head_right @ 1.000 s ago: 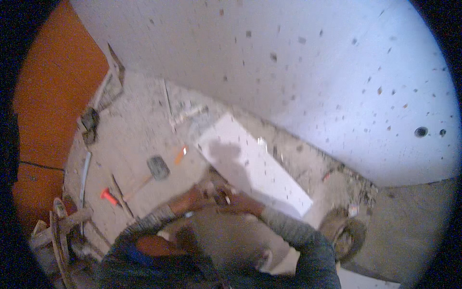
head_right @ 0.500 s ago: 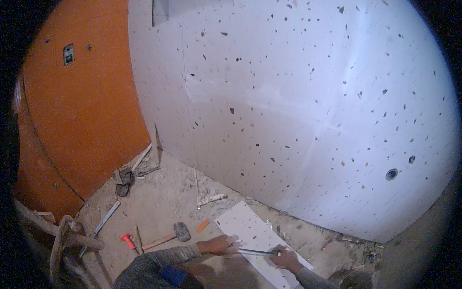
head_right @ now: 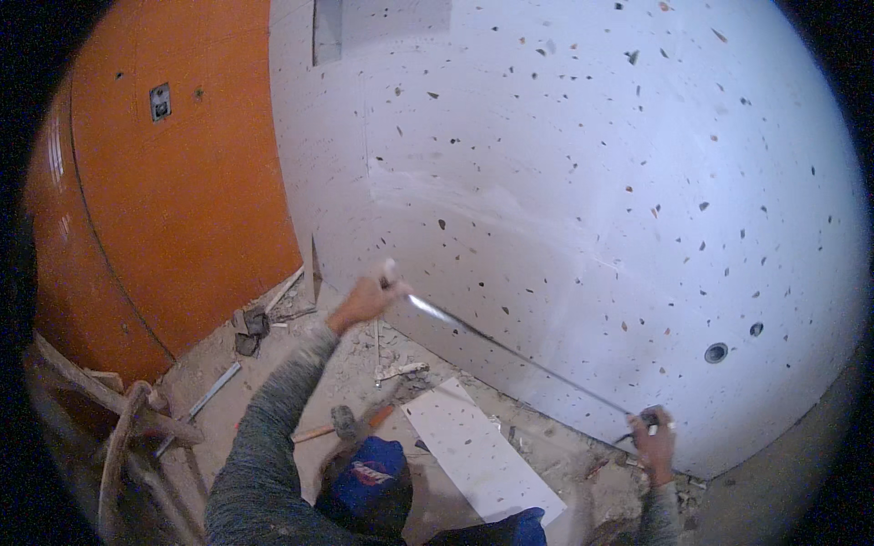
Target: The person measures a wall opening with a tape measure, then picks up a white terrazzo tile and marks it with a pencil using a metal ruler and tape measure. The person repeatedly measures the wall and tile to align markings.
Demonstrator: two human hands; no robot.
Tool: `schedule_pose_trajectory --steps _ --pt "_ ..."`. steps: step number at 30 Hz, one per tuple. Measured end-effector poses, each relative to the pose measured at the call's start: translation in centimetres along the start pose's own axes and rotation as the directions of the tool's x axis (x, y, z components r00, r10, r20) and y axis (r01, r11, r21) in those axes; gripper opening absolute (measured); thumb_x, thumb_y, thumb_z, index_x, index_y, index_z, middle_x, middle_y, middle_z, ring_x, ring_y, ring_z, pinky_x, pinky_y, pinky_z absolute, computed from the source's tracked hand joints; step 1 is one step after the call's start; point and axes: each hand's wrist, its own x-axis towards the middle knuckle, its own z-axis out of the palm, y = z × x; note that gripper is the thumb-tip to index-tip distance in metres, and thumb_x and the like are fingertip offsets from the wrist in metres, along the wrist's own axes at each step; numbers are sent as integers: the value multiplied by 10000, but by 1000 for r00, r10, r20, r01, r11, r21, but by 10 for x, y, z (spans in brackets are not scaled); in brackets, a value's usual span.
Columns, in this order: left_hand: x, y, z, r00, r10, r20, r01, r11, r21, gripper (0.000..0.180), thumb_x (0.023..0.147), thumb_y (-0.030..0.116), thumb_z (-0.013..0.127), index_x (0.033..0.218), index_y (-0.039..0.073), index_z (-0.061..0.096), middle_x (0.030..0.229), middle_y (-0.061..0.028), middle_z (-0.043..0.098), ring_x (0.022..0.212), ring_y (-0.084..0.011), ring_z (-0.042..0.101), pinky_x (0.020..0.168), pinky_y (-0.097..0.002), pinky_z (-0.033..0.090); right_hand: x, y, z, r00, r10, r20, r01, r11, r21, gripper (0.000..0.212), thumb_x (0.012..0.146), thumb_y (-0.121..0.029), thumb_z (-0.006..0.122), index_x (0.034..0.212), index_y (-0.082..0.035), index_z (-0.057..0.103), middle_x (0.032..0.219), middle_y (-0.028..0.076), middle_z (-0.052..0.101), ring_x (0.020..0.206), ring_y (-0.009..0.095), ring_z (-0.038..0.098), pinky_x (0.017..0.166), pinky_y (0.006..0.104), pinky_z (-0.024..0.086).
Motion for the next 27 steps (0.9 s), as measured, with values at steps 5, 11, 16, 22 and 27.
schedule_pose_trajectory --steps 5,11,16,22,27 --pt "51 -10 -79 975 -45 -218 -81 839 -537 178 859 145 722 919 28 602 763 -32 602 651 -107 569 569 -256 504 49 -66 -46 1000 -22 -2 22 984 176 278 808 -228 746 746 -46 545 654 14 506 607 124 475 612 301 428" --pt "155 37 -165 931 -235 -279 -205 296 -933 168 851 72 715 912 14 569 857 -62 619 786 -150 627 735 -296 577 114 -223 -66 999 40 -35 -28 957 290 250 871 -186 707 753 -61 526 575 -16 476 439 61 429 407 239 339" --pt "232 93 -233 932 -306 -197 -169 114 -979 136 872 35 672 955 4 568 919 -81 618 841 -172 618 795 -318 569 186 -350 -130 998 48 45 -59 952 300 252 863 -186 706 749 -45 532 574 -6 495 461 62 437 416 246 345" --pt "303 145 -309 804 -588 -90 -95 22 -995 313 816 -31 701 998 15 450 887 -74 587 762 -191 623 701 -314 579 251 -473 -194 996 88 25 -90 985 144 273 854 -210 718 746 -34 538 614 14 508 530 94 477 497 280 397" --pt "352 160 -375 670 -741 -36 -19 32 -999 289 802 -41 701 969 19 473 859 -73 590 651 -169 599 575 -278 538 287 -545 -221 944 325 59 -328 944 41 333 827 -299 748 828 -20 567 759 81 571 691 196 560 654 361 460"
